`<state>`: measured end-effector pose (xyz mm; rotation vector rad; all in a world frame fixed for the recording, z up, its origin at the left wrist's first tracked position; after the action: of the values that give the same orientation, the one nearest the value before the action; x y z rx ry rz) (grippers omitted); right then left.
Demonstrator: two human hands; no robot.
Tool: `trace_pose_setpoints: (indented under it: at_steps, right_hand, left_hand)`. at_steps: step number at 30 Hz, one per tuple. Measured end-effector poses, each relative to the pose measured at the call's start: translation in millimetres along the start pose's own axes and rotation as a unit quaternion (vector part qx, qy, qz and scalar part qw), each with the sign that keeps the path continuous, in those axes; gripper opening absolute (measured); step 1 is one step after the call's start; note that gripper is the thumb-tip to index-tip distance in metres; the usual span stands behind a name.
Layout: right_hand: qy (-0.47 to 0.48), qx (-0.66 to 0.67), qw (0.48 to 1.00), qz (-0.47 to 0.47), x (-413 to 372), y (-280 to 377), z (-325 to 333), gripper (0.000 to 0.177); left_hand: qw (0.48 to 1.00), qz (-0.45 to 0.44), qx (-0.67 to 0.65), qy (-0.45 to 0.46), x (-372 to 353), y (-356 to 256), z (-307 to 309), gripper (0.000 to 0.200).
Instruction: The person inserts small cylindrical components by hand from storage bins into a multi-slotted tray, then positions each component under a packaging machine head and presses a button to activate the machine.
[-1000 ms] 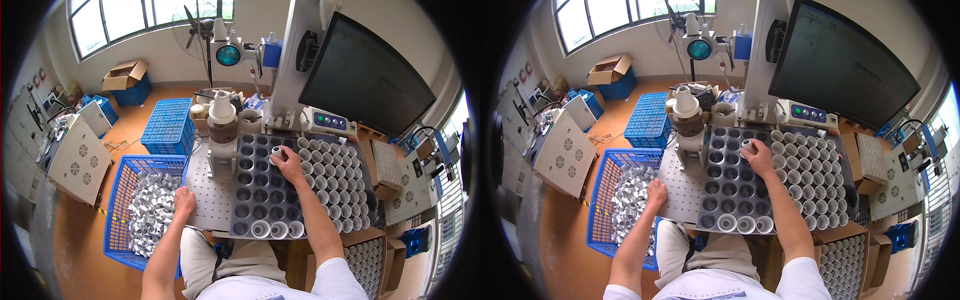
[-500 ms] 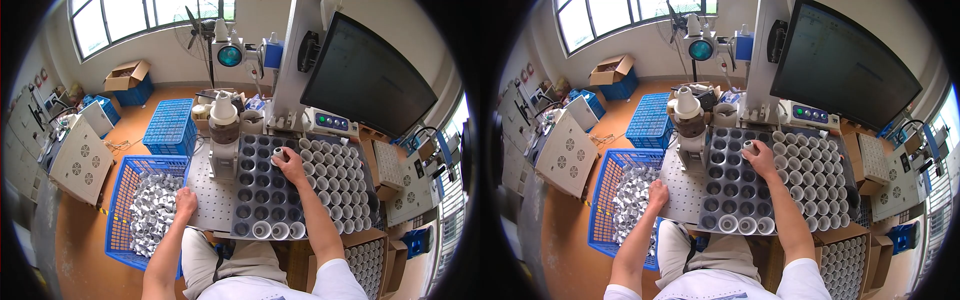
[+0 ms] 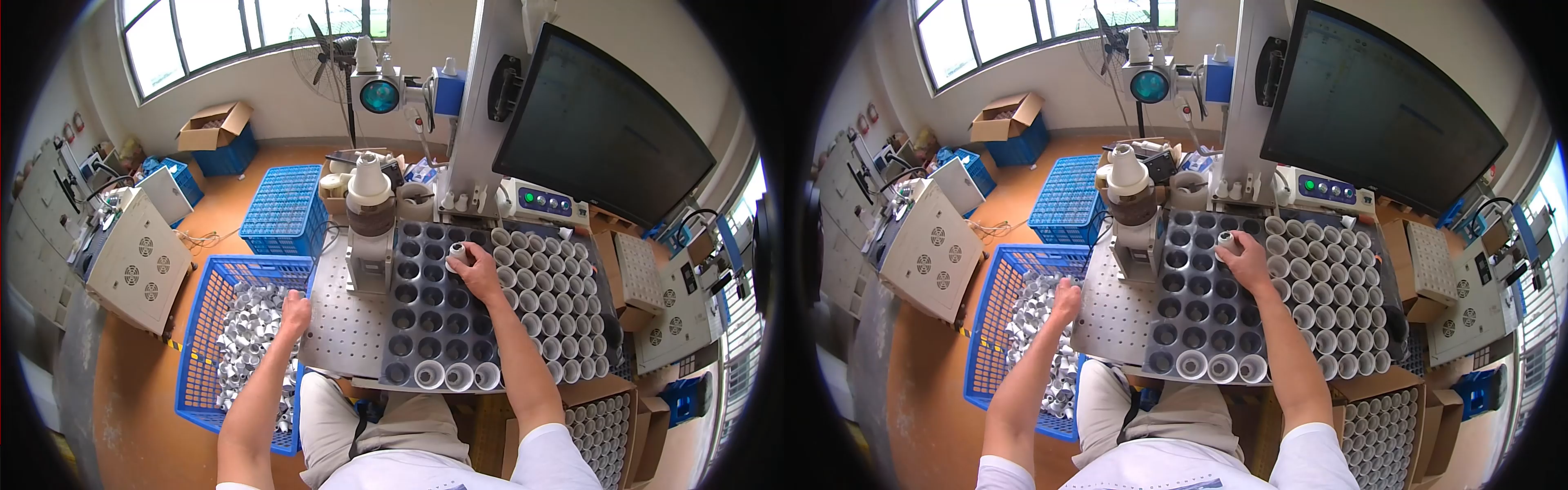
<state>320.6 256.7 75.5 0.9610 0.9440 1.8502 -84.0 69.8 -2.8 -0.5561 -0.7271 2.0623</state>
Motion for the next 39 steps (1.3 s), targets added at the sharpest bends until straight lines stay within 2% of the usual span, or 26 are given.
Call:
trace_pose_setpoints:
  at_steps: [3,5,8,11,13,15,17,19,20,21,22,24,25,26,27,29,30,31,32,33,35,36,38,39]
  right_hand:
    - [-0.004,-0.019,1.0,0.004,0.3,-2.1,0.3,0.04]
    - [0.003,0.011,1.0,-0.009,-0.2,0.6,1.1,0.038]
    - [0.0,0.086,0.995,-0.049,3.5,-5.4,2.5,0.034]
    - [-0.012,0.135,0.989,-0.056,17.7,15.8,11.4,0.03]
    - [-0.015,0.172,0.984,-0.04,28.7,63.0,18.4,0.027]
    - [-0.02,0.174,0.984,0.003,45.9,112.5,22.3,0.028]
    - [-0.012,0.198,0.979,0.053,64.0,160.4,15.1,0.029]
    - [0.009,0.215,0.972,0.094,72.0,204.1,-2.7,0.031]
    - [0.025,0.221,0.969,0.109,72.9,223.8,-15.7,0.032]
    - [0.038,0.23,0.965,0.121,74.1,234.0,-28.3,0.033]
    - [0.053,0.195,0.971,0.128,76.2,235.9,-42.3,0.034]
    - [0.085,0.126,0.978,0.142,80.0,232.4,-66.9,0.036]
    - [0.07,0.121,0.979,0.147,83.2,225.9,-71.1,0.037]
    - [0.056,0.116,0.98,0.152,86.8,218.9,-76.9,0.038]
    - [0.043,0.11,0.98,0.157,88.7,215.9,-81.4,0.038]
    - [0.053,0.143,0.978,0.141,82.9,218.5,-86.8,0.042]
    - [0.05,0.149,0.979,0.13,81.0,218.4,-87.7,0.043]
    - [0.047,0.153,0.98,0.115,76.6,216.1,-87.2,0.044]
    - [0.051,0.146,0.979,0.13,72.0,217.2,-87.1,0.051]
    - [0.039,0.092,0.98,0.171,74.4,208.2,-87.4,0.054]
    - [0.044,0.09,0.984,0.15,62.9,197.8,-85.1,0.057]
    - [0.024,0.048,0.987,0.153,55.1,183.4,-81.3,0.063]
    - [0.095,-0.073,0.985,0.125,9.2,186.2,-70.6,0.068]
    - [0.13,-0.129,0.976,0.113,-19.2,190.2,-63.2,0.07]
  left_hand:
    - [0.996,-0.081,0.034,-0.029,32.1,-11.1,19.7,0.027]
    - [0.986,-0.143,0.029,-0.085,46.6,-42.3,45.8,0.025]
    - [0.967,-0.195,-0.124,-0.108,73.8,-99.9,82.2,0.025]
    - [0.928,-0.261,-0.235,-0.125,67.3,-200.1,114.1,0.027]
    - [0.925,-0.299,-0.214,-0.096,41.1,-268.5,125.9,0.018]
    - [0.92,-0.351,-0.025,-0.175,42.8,-307.5,110.6,0.023]
    - [0.926,-0.309,-0.217,0.02,53.9,-327.4,88.7,0.025]
    - [0.921,-0.34,-0.188,0.009,40.2,-334.7,99.0,0.027]
    - [0.915,-0.386,-0.061,-0.099,10.7,-338.6,121.6,0.028]
    - [0.882,-0.42,0.071,-0.2,-9.7,-341.1,133.3,0.028]
    - [0.854,-0.462,0.034,-0.236,5.5,-321.6,143.4,0.028]
    - [0.866,-0.445,-0.071,-0.218,4.7,-266.5,173.2,0.032]
    - [0.912,-0.288,-0.253,-0.145,16.1,-220.3,180.9,0.033]
    - [0.932,-0.241,-0.212,-0.168,13.7,-180.3,185.0,0.03]
    - [0.967,-0.168,-0.072,-0.178,38.8,-115.8,176.8,0.02]
    - [0.928,-0.12,0.154,-0.316,35.4,-16.3,148.2,0.02]
    - [0.946,-0.096,0.183,-0.25,34.8,8.2,124.5,0.021]
    - [0.959,-0.072,0.209,-0.177,25.0,19.0,104.5,0.023]
    - [0.961,-0.112,0.204,-0.151,10.1,19.4,76.8,0.022]
    - [0.974,-0.064,0.201,-0.081,4.5,14.9,49.2,0.022]
    - [0.982,-0.067,0.171,-0.032,-7.0,5.6,-2.7,0.025]
    - [0.981,-0.067,0.184,-0.008,-8.2,9.0,-26.2,0.026]
    - [0.975,-0.068,0.208,0.029,-6.1,14.5,-66.6,0.028]
    - [0.975,-0.058,0.212,0.027,-14.6,6.0,-64.8,0.028]
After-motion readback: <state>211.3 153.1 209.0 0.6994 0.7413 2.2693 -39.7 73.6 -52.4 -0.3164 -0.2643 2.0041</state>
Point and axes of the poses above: each hand's wrist, its own x-axis towards the middle knuckle, its own z-axis out of the back of the hand, y = z × x, the point moved 6 cm from there along x, towards the middle knuckle, and after that the axes turned 7 degrees about y, right-handed, at the moved point
